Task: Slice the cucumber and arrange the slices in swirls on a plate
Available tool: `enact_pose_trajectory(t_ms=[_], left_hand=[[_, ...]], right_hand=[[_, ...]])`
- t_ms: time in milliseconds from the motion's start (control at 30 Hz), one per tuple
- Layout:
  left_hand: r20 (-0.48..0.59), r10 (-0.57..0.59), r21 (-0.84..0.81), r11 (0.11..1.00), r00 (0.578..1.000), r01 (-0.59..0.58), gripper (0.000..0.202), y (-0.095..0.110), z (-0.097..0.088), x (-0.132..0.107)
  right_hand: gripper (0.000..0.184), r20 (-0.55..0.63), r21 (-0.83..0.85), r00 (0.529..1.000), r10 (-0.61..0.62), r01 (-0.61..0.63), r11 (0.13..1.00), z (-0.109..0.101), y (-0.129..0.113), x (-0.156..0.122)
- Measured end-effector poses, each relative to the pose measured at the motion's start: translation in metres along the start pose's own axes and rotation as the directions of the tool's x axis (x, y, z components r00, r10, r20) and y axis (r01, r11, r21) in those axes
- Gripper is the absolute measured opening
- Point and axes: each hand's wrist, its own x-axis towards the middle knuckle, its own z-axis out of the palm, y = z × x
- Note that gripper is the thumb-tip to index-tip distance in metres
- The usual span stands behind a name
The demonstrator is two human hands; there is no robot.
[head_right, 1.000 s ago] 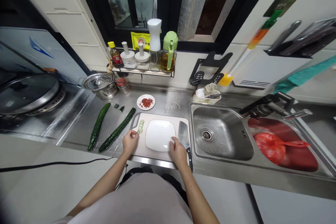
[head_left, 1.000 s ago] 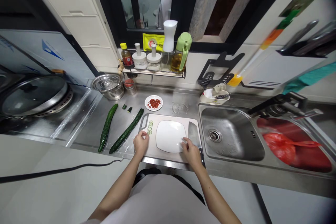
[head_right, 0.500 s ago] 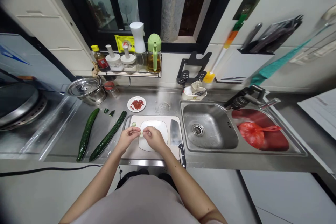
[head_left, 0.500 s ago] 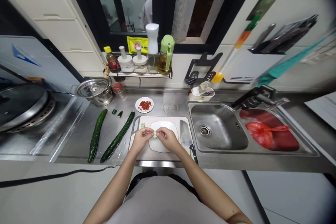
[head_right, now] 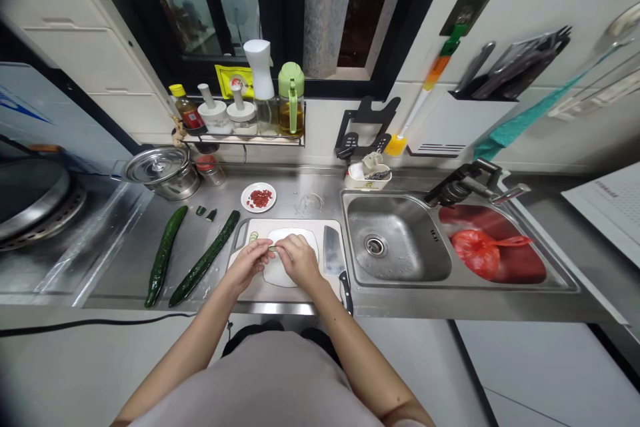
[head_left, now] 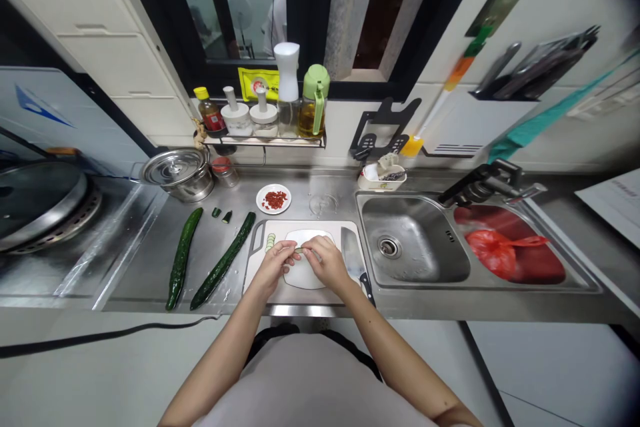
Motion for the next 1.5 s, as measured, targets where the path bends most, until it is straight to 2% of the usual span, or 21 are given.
enact_pose_trajectory(t_ms=[200,367,633,1100,1500], left_hand=[[-0.015,-0.002,-0.009,1.000,1.000,0.002,0.046,0.003,0.002,0.000],[-0.029,0.144,0.096,0.985,0.989,-0.141,0.050,0.001,0.001,0.004],[0.050,0.336,0.212,0.917,0.940,-0.339,0.047,0.000,-0.002,0.006],[0.023,0.394,0.376,0.848,0.919,-0.373,0.041,-0.011,0.004,0.010],[0.013,0.408,0.440,0.817,0.913,-0.372,0.035,-0.024,0.008,0.024]], right_hand=[[0.025,0.036,-0.040,0.999,-0.007,0.009,0.999,-0.001,0.000,-0.004],[0.023,0.084,0.025,0.993,0.077,-0.080,0.997,-0.001,-0.004,-0.004],[0.014,0.141,0.186,0.972,0.186,-0.211,0.960,0.005,0.002,-0.005],[0.019,0.192,0.292,0.924,0.330,-0.375,0.880,0.017,0.015,-0.007],[0.013,0.205,0.418,0.883,0.421,-0.468,0.778,0.031,0.032,-0.009]])
